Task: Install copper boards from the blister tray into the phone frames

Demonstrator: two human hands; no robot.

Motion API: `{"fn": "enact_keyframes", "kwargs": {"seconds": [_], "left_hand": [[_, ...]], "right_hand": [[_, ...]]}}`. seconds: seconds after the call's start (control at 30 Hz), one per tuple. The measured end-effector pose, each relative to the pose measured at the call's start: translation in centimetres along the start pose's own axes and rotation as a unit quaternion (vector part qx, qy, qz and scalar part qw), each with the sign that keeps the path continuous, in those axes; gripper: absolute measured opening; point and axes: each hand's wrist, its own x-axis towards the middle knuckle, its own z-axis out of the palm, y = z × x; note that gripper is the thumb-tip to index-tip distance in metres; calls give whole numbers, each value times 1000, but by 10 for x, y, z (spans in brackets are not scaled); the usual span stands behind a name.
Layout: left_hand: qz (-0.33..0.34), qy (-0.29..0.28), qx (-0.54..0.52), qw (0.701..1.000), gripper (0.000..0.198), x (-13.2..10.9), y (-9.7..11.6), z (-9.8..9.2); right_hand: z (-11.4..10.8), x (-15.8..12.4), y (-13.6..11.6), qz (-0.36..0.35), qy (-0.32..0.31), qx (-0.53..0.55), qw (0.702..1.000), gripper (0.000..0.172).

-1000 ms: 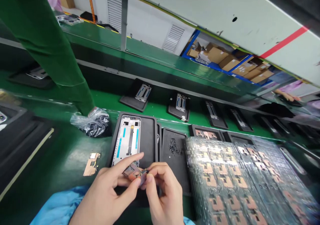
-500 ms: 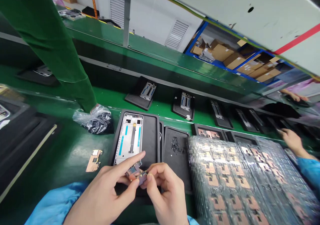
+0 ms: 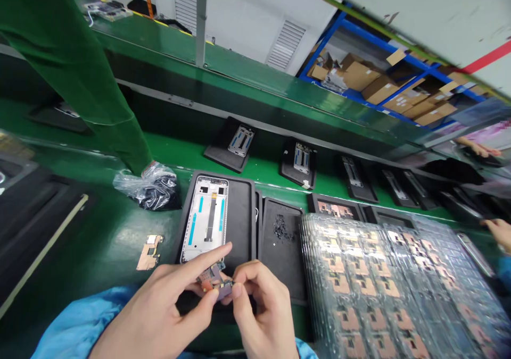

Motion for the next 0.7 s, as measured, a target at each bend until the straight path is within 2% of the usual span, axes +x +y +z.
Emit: {"fn": "enact_keyframes", "kwargs": {"seconds": [0.13,0.23,0.53,0.63,0.7], "left_hand": [[-12,-14,-36,999,55,2,3,-5],[-26,-31,-86,995,59,3,4,-6],[-37,-107,-116,987,59,6,4,-13],[-39,-132,-203,969,50,14,5,-19],[-46,-146,-302,941,46,20,9,-20]], "right_hand": [[-8,1,-3,14,-46,-39,998,18],[-15,-1,-5,40,-81,-15,996,19],[-5,1,-2,89,-64,30,993,25],[-8,4,-2,87,-65,97,989,29],[-11,4,0,33,-57,138,988,30]]}}
